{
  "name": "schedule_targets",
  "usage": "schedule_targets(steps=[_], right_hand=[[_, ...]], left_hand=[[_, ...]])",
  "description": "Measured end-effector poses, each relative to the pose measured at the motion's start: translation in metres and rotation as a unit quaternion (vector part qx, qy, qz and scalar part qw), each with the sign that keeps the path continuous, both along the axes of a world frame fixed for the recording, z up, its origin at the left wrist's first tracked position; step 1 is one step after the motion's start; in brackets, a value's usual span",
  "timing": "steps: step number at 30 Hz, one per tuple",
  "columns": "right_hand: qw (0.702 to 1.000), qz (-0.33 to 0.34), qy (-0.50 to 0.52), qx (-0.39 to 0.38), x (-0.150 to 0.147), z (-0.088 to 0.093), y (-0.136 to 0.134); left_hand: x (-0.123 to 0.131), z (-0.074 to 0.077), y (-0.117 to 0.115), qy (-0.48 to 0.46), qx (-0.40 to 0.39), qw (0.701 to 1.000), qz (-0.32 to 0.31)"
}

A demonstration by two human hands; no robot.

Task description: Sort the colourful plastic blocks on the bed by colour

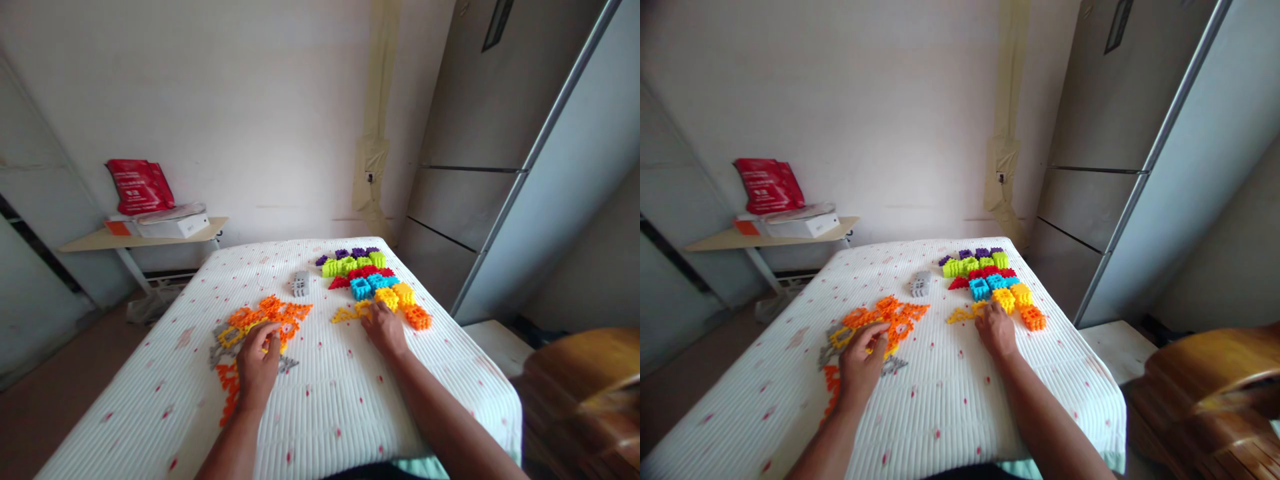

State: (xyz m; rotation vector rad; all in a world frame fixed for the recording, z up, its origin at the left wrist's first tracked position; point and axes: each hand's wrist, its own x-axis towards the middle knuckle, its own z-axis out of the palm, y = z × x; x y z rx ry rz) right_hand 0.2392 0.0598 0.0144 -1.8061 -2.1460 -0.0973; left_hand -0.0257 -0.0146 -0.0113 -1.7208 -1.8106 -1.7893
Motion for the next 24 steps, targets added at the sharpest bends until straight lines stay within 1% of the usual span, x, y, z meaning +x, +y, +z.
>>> schedule_targets(steps=[3, 6, 9, 10, 11, 13, 14, 16, 17, 19, 21, 24], right_hand=[[1.000, -0.002, -0.011, 0.009, 0.000, -0.004, 0.000], [1.000, 0.007, -0.016, 0.025, 0.001, -0.008, 0.000], [0.997, 0.027, -0.012, 0.077, 0.002, -0.011, -0.002], [0.994, 0.044, -0.004, 0.103, 0.001, -0.012, -0.003], [0.989, 0.075, 0.006, 0.128, 0.001, -0.013, -0.003], [0.973, 0.158, 0.027, 0.165, -0.001, -0.015, -0.006], [0.964, 0.200, 0.035, 0.171, -0.002, -0.016, -0.008], [0.952, 0.258, 0.041, 0.161, -0.005, -0.019, -0.011], [0.949, 0.273, 0.043, 0.150, -0.007, -0.020, -0.012], [0.948, 0.287, 0.050, 0.131, -0.009, -0.023, -0.014], [0.946, 0.294, 0.064, 0.119, -0.010, -0.024, -0.014], [0.944, 0.304, 0.073, 0.108, -0.012, -0.023, -0.015]], left_hand=[[-0.002, 0.001, 0.000, -0.007, 0.007, 1.000, 0.006], [-0.009, 0.004, -0.001, -0.030, 0.015, 0.999, 0.030], [-0.023, 0.008, -0.005, -0.072, 0.025, 0.994, 0.073], [-0.030, 0.009, -0.007, -0.086, 0.029, 0.992, 0.090], [-0.038, 0.010, -0.009, -0.101, 0.034, 0.988, 0.110], [-0.058, 0.012, -0.013, -0.124, 0.036, 0.979, 0.155], [-0.069, 0.012, -0.015, -0.130, 0.028, 0.975, 0.176], [-0.093, 0.010, -0.018, -0.123, -0.029, 0.971, 0.202], [-0.104, 0.009, -0.019, -0.110, -0.071, 0.970, 0.203], [-0.123, 0.004, -0.019, -0.083, -0.151, 0.967, 0.186], [-0.133, -0.001, -0.018, -0.062, -0.202, 0.964, 0.162], [-0.135, -0.005, -0.014, -0.032, -0.248, 0.958, 0.138]])
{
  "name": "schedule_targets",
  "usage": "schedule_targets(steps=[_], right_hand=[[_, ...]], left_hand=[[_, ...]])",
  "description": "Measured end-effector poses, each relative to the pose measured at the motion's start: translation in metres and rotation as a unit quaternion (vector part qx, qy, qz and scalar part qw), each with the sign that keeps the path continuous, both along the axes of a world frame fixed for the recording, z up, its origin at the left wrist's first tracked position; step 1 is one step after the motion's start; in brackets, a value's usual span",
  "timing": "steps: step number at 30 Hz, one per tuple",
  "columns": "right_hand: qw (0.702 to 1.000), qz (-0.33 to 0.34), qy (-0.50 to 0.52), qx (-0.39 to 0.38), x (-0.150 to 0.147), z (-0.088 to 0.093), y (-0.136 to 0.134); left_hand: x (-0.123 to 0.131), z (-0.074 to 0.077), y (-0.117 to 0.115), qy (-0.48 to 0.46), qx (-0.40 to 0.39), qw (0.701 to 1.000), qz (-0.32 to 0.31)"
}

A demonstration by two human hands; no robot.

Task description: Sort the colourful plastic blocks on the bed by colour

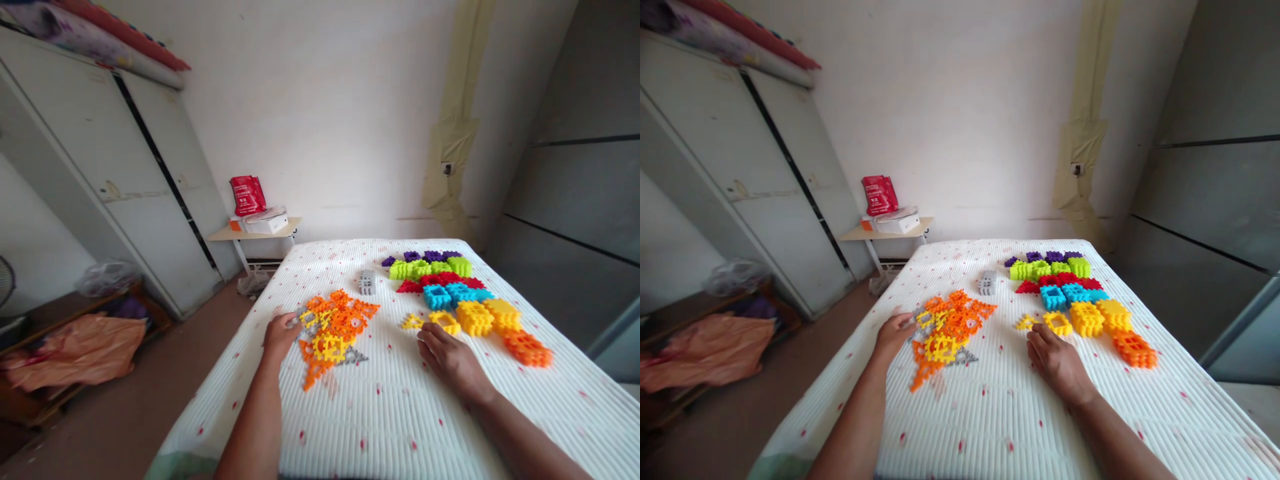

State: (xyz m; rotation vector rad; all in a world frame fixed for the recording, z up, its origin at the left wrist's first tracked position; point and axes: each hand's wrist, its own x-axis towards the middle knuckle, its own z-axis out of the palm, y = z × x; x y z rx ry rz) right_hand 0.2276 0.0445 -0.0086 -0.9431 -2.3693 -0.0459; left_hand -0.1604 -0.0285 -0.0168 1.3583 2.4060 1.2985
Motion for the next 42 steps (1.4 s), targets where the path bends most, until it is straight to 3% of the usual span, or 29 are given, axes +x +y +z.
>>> schedule_targets(steps=[8, 15, 18, 23, 27, 31, 34, 37, 42], right_hand=[[0.999, 0.018, -0.026, -0.003, -0.003, 0.004, -0.003], [0.999, 0.017, -0.031, -0.012, -0.004, 0.002, -0.004], [0.999, 0.022, -0.046, -0.015, -0.005, 0.005, -0.007], [0.997, 0.019, -0.071, -0.028, -0.007, 0.009, -0.010], [0.995, 0.018, -0.088, -0.044, -0.007, 0.008, -0.013], [0.994, 0.007, -0.087, -0.070, -0.005, 0.007, -0.014], [0.993, -0.038, -0.049, -0.102, -0.003, 0.006, -0.012], [0.989, -0.062, -0.019, -0.131, 0.000, 0.004, -0.008], [0.988, -0.062, -0.024, -0.141, 0.000, 0.004, -0.006]], left_hand=[[0.008, 0.004, 0.003, 0.053, -0.075, 0.996, -0.014], [0.008, 0.004, 0.003, 0.062, -0.080, 0.995, -0.020], [0.003, -0.001, 0.003, 0.040, -0.058, 0.997, -0.027], [0.008, 0.001, -0.006, 0.018, 0.052, 0.998, 0.013], [0.045, 0.013, -0.012, 0.097, 0.120, 0.988, -0.014], [0.100, 0.016, -0.008, 0.152, 0.114, 0.978, -0.087], [0.139, 0.017, -0.003, 0.199, 0.071, 0.969, -0.130], [0.167, 0.021, -0.001, 0.244, 0.003, 0.962, -0.125], [0.191, 0.026, -0.003, 0.271, -0.069, 0.950, -0.138]])
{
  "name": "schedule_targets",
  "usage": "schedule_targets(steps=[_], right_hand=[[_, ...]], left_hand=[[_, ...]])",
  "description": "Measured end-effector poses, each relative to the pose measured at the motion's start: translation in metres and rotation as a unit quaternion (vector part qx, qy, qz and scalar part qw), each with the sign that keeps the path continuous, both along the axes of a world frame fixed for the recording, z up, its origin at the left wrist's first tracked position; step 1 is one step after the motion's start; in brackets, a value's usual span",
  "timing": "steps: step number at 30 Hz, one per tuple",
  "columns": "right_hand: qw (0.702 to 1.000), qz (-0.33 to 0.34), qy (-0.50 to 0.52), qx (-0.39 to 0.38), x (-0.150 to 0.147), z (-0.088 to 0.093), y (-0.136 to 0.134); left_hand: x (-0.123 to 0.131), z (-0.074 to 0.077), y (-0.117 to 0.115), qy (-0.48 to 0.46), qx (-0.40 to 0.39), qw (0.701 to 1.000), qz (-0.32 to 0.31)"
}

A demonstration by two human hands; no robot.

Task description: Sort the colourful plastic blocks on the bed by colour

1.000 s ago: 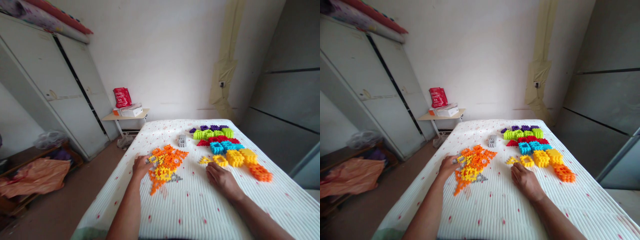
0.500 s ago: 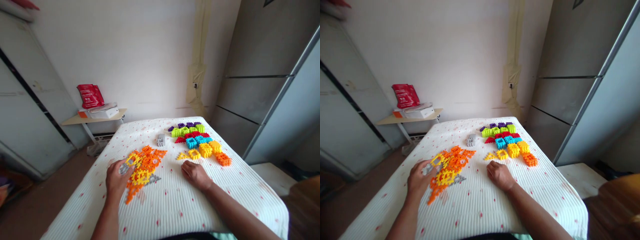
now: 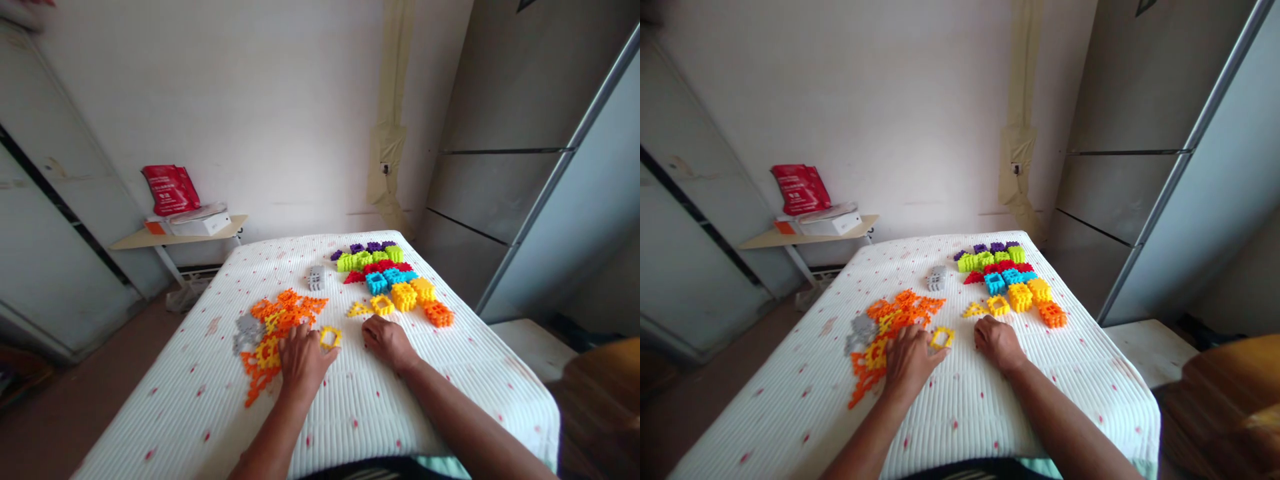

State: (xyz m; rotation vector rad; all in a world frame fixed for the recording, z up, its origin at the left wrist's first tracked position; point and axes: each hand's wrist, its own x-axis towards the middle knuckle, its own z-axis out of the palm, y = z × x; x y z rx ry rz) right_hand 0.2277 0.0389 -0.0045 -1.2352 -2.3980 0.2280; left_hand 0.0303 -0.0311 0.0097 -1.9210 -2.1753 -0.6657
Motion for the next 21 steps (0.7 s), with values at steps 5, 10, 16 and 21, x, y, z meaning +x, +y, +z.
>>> schedule_targets(steps=[5, 10, 16, 21], right_hand=[[1.000, 0.009, -0.003, -0.004, -0.001, 0.003, -0.002], [1.000, 0.006, -0.006, -0.007, -0.001, 0.004, -0.002], [1.000, -0.024, -0.001, -0.015, -0.012, 0.008, -0.011], [0.997, -0.056, -0.045, -0.018, -0.042, 0.017, -0.029]], left_hand=[[0.002, -0.004, -0.006, -0.015, -0.002, 0.999, -0.043], [0.002, -0.011, -0.010, -0.038, 0.009, 0.993, -0.113], [-0.012, -0.011, -0.006, -0.027, 0.077, 0.994, -0.079], [-0.040, -0.011, -0.001, -0.061, 0.170, 0.983, -0.043]])
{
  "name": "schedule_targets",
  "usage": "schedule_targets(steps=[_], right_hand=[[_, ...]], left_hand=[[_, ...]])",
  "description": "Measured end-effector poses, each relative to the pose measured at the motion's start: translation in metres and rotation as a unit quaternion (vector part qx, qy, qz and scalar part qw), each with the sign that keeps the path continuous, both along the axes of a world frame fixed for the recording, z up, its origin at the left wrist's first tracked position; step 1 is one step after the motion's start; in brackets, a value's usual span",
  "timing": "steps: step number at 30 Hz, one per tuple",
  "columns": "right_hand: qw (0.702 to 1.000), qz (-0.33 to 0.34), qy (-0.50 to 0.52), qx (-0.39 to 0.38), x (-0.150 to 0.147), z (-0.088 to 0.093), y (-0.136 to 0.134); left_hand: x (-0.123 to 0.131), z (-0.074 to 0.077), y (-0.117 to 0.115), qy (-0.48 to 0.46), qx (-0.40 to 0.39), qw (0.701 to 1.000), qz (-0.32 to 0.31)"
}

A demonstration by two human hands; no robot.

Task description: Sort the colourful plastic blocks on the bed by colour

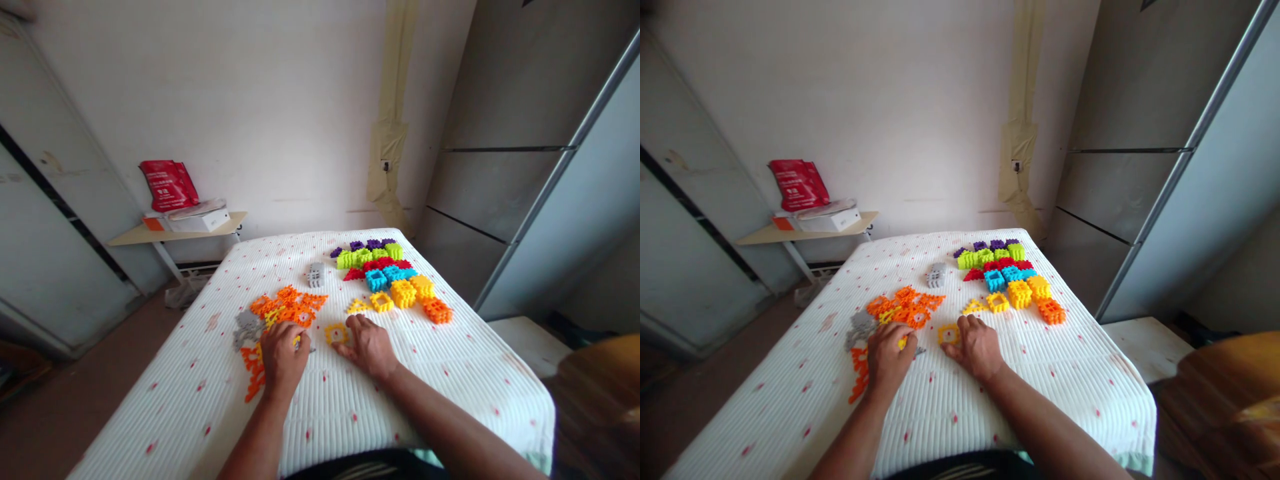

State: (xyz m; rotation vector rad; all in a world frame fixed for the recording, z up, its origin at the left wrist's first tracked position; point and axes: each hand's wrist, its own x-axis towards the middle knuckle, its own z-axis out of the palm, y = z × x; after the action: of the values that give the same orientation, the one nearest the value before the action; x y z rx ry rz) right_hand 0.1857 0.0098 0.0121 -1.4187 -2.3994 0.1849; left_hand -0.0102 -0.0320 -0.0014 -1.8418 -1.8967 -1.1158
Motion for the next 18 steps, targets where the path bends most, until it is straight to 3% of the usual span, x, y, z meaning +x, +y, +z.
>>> schedule_targets(steps=[4, 8, 13, 18], right_hand=[[0.998, -0.030, -0.054, 0.005, -0.024, -0.001, -0.006], [0.998, -0.033, -0.054, 0.016, -0.027, -0.006, -0.004], [0.996, -0.022, 0.018, 0.082, 0.004, -0.006, 0.013], [0.983, -0.123, 0.041, 0.132, 0.049, -0.003, 0.042]], left_hand=[[-0.024, -0.004, 0.003, -0.052, 0.065, 0.996, 0.030], [-0.037, -0.009, 0.005, -0.081, 0.093, 0.992, 0.032], [-0.038, -0.012, 0.006, -0.082, 0.098, 0.992, 0.024], [-0.036, -0.014, 0.008, -0.090, 0.099, 0.991, 0.012]])
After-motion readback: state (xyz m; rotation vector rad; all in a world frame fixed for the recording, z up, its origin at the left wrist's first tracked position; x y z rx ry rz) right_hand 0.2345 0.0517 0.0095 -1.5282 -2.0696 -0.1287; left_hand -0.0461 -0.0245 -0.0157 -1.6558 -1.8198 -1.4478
